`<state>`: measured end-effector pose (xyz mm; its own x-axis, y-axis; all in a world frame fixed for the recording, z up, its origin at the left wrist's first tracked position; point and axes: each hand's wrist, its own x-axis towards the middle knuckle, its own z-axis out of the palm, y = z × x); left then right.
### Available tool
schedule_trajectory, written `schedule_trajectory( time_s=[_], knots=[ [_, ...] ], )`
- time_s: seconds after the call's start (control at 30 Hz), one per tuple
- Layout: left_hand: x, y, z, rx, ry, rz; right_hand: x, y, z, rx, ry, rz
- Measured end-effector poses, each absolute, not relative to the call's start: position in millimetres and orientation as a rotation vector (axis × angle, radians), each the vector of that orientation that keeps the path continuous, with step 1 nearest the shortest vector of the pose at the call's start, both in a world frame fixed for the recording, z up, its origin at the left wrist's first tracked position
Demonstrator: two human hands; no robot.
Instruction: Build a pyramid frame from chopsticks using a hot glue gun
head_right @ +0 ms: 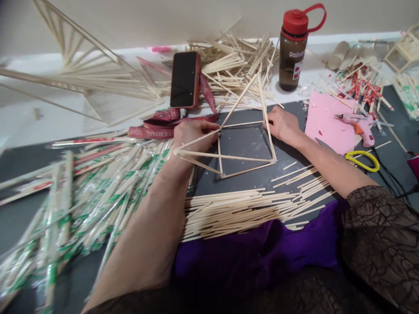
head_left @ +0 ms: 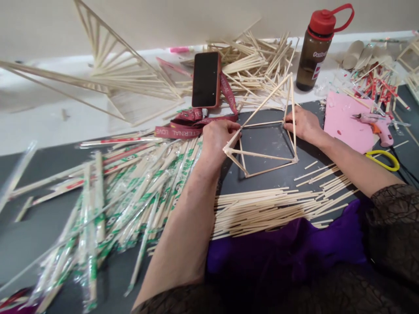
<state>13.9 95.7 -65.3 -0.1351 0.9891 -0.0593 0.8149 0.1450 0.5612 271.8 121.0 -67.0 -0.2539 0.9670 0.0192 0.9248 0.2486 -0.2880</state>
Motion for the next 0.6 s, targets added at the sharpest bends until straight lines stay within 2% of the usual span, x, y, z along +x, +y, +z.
schedule_trajectory(
  time_s=[0.6],
  knots=[
    [15.4,94.0,-67.2,1.73,2.057,0.514,270.7,119.5,-69.3,-1.754,-2.305,0.397]
  ],
)
